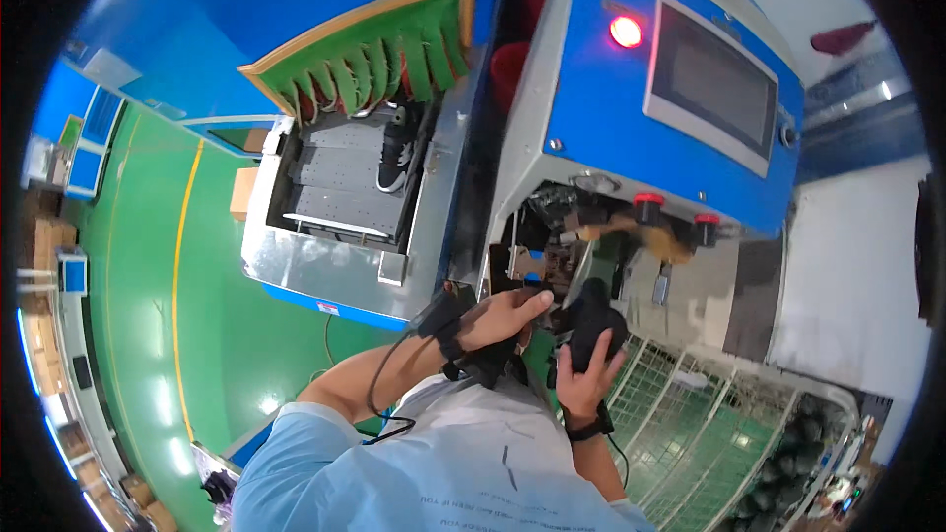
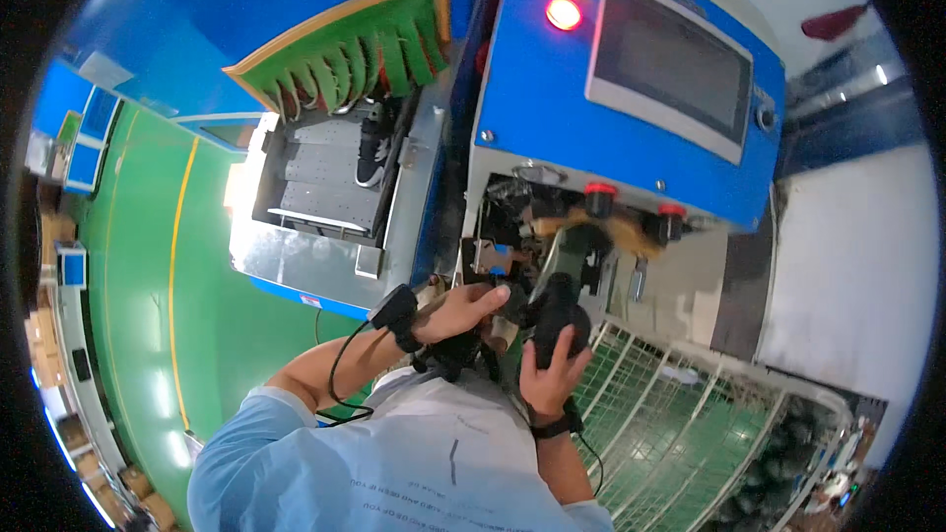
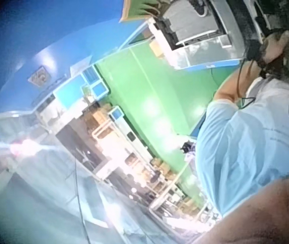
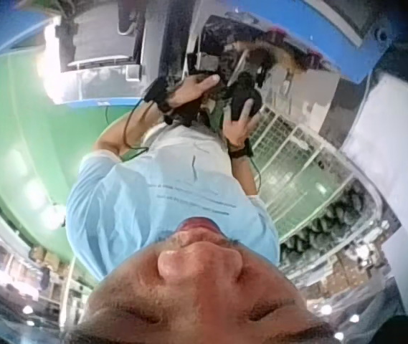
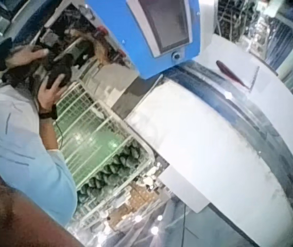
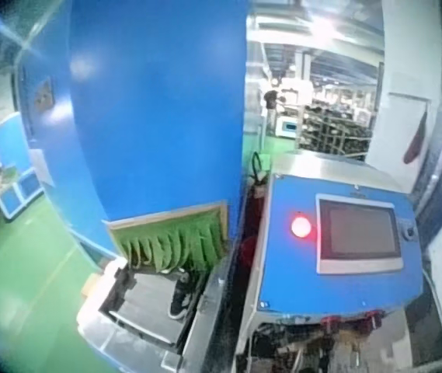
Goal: The person repeatedly picks up black shoes from a metal rack, places them into a blue machine, and then removes them to place them back on the rack. This cycle is performed continuously for multiple pairs of shoes.
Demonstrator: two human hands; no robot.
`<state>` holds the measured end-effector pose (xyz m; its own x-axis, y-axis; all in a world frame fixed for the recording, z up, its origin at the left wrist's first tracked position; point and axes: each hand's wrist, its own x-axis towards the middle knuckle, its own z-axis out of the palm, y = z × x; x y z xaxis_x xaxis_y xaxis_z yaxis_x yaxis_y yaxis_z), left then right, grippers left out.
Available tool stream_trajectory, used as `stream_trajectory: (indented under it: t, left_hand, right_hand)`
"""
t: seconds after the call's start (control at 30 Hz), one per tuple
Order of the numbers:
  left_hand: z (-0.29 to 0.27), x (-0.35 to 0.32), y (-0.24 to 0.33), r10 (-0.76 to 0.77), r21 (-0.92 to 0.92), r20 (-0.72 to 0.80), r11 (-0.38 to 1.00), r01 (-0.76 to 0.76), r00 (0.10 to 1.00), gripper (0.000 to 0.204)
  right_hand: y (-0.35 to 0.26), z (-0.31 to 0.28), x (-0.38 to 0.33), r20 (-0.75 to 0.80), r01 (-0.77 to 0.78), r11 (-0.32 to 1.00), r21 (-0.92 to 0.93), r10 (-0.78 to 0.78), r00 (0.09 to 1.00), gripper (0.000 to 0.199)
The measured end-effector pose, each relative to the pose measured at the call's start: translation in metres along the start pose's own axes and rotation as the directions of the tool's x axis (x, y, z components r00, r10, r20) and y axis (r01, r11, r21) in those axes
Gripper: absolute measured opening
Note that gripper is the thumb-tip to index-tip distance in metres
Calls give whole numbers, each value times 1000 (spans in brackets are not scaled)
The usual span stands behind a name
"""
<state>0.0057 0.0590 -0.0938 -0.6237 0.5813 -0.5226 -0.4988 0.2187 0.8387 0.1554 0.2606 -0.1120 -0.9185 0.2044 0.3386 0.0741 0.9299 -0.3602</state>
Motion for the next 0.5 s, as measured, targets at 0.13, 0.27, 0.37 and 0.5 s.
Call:
stream_trajectory:
  t: [0.13, 0.27, 0.37, 0.5]
  left_hand:
    - [11, 25, -30, -200, -161, 407, 945, 286, 891, 75]
    - [-7, 15, -17, -197, -40, 559, 964, 263, 805, 53]
    - [-26, -17, -17, -398, -18, 369, 901, 434, 840, 37]
    - [-43, -49, -36, -230, -485, 392, 771, 413, 891, 34]
  right_hand:
    - [-31, -73, 0, 315, 179, 967, 183, -230, 921, 70]
    - [-21, -74, -2, 605, -654, 492, 574, 284, 744, 74]
    - [9, -42, 39, 732, -800, 27, 599, 387, 561, 57]
    - [-17, -1, 46, 532, -620, 26, 785, 485, 694, 74]
